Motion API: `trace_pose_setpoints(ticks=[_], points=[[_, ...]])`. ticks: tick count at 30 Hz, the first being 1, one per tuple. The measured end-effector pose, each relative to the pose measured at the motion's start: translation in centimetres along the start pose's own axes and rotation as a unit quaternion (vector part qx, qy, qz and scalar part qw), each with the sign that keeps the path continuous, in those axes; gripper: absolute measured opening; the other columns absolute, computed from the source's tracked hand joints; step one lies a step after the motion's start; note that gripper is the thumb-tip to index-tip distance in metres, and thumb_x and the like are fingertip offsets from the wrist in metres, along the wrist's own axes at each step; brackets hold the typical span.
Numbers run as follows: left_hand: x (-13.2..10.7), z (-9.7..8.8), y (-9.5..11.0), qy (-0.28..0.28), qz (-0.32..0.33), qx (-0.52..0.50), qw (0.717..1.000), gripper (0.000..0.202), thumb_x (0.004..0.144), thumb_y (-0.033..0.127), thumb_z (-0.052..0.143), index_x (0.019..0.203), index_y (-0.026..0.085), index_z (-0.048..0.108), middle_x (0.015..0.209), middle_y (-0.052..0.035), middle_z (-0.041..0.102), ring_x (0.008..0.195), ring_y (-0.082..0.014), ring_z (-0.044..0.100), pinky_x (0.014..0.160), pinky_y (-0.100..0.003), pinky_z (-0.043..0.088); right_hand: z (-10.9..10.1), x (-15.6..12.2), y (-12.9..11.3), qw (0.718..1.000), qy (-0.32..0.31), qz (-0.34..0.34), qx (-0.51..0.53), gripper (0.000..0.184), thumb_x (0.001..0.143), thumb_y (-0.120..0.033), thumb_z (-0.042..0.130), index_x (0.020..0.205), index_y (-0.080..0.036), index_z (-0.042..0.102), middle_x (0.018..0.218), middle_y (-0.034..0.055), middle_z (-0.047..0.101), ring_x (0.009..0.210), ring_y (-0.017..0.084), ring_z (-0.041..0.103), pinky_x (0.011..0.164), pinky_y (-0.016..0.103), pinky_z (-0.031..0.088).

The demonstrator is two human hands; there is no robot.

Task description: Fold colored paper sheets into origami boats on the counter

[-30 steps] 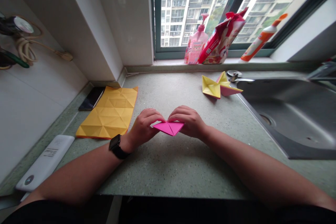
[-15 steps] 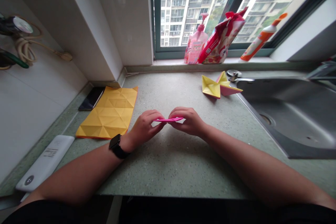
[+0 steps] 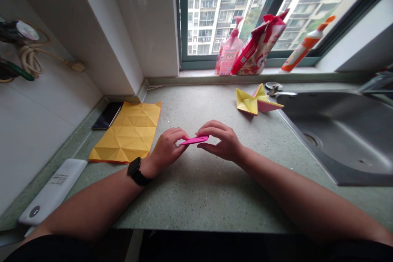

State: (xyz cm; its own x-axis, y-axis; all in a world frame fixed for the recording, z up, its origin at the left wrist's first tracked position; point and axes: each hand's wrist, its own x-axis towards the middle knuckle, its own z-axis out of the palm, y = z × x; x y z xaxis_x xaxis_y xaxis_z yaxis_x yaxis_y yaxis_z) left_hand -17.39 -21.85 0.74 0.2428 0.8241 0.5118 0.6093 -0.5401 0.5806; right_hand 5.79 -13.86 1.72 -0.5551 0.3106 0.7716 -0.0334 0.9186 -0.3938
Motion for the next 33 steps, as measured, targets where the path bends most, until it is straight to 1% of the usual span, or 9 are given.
trace_pose_setpoints(ticks=[3,6,10,15,17,22,26,29,33], points=[[0.1,0.0,-0.2,0.006,-0.005,0.015,1.0,0.028,0.107,0.038,0.069,0.087,0.02,0.075,0.091,-0.0052,0.077,0.085,-0.0208,0.069,0.077,-0.033,0.052,-0.2,0.3,-0.5,1.0,0.002,0.0,0.006,0.005,0.102,-0.023,0.075,0.104,-0.025,0.079,0.094,0.005,0.078,0.084,0.019,0.073,0.076,0.035,0.061],[0.2,0.0,-0.1,0.024,0.007,0.003,1.0,0.027,0.108,0.041,0.068,0.093,0.02,0.076,0.096,-0.0063,0.078,0.089,-0.0215,0.072,0.081,-0.035,0.054,-0.2,0.4,-0.7,1.0,0.002,-0.002,0.011,0.008,0.103,-0.021,0.073,0.1,-0.025,0.079,0.09,0.0045,0.078,0.081,0.018,0.073,0.073,0.034,0.06],[0.2,-0.2,0.5,0.039,0.041,-0.022,0.998,0.02,0.108,0.038,0.068,0.102,0.022,0.078,0.1,-0.0077,0.08,0.094,-0.022,0.074,0.085,-0.036,0.058,0.0,0.3,-0.6,1.0,-0.008,0.002,0.019,0.007,0.103,-0.021,0.073,0.101,-0.024,0.08,0.09,0.0045,0.079,0.081,0.018,0.073,0.073,0.033,0.06],[-0.1,-0.4,0.9,0.053,0.081,-0.017,0.995,0.017,0.108,0.033,0.069,0.099,0.023,0.079,0.094,-0.006,0.08,0.088,-0.0209,0.073,0.093,-0.04,0.058,0.5,-0.2,-0.3,1.0,-0.025,-0.002,0.002,0.007,0.104,-0.023,0.072,0.101,-0.024,0.079,0.09,0.0044,0.078,0.081,0.018,0.073,0.074,0.033,0.06],[-0.1,-0.5,0.9,0.053,0.087,-0.007,0.995,0.018,0.108,0.033,0.069,0.098,0.023,0.08,0.09,-0.0047,0.079,0.085,-0.0202,0.073,0.093,-0.04,0.058,0.6,-0.3,-0.1,1.0,-0.024,-0.008,-0.013,0.008,0.104,-0.023,0.071,0.1,-0.024,0.078,0.089,0.0042,0.078,0.08,0.018,0.072,0.073,0.033,0.059],[0.0,-0.5,0.7,0.045,0.061,-0.029,0.997,0.022,0.108,0.038,0.07,0.096,0.023,0.081,0.086,-0.0044,0.08,0.083,-0.0201,0.073,0.091,-0.039,0.059,0.3,-0.3,-0.1,0.999,-0.024,-0.014,-0.032,0.01,0.104,-0.025,0.072,0.098,-0.024,0.08,0.086,0.004,0.077,0.077,0.018,0.071,0.071,0.033,0.057],[0.1,-0.5,0.7,0.053,0.023,-0.073,0.996,0.023,0.104,0.044,0.075,0.096,0.024,0.083,0.085,-0.0043,0.08,0.079,-0.0191,0.073,0.087,-0.037,0.06,0.1,-0.2,0.0,0.999,-0.021,-0.003,-0.025,0.013,0.107,-0.027,0.07,0.107,-0.027,0.082,0.089,0.0037,0.078,0.079,0.018,0.072,0.072,0.032,0.058],[0.1,-0.3,0.7,0.06,0.017,-0.086,0.994,0.019,0.103,0.041,0.077,0.097,0.024,0.083,0.085,-0.0042,0.08,0.08,-0.0187,0.073,0.082,-0.036,0.059,0.0,-0.3,0.2,0.999,-0.019,-0.004,-0.047,0.015,0.107,-0.027,0.069,0.111,-0.029,0.083,0.087,0.0023,0.078,0.077,0.017,0.07,0.07,0.032,0.056],[0.1,-0.3,0.9,0.065,0.041,-0.081,0.994,0.01,0.103,0.033,0.078,0.104,0.025,0.083,0.094,-0.0051,0.083,0.088,-0.02,0.075,0.087,-0.038,0.059,0.0,-0.5,0.5,0.994,-0.025,-0.017,-0.104,0.018,0.108,-0.025,0.067,0.109,-0.03,0.084,0.084,0.0014,0.077,0.075,0.018,0.069,0.07,0.034,0.054]])
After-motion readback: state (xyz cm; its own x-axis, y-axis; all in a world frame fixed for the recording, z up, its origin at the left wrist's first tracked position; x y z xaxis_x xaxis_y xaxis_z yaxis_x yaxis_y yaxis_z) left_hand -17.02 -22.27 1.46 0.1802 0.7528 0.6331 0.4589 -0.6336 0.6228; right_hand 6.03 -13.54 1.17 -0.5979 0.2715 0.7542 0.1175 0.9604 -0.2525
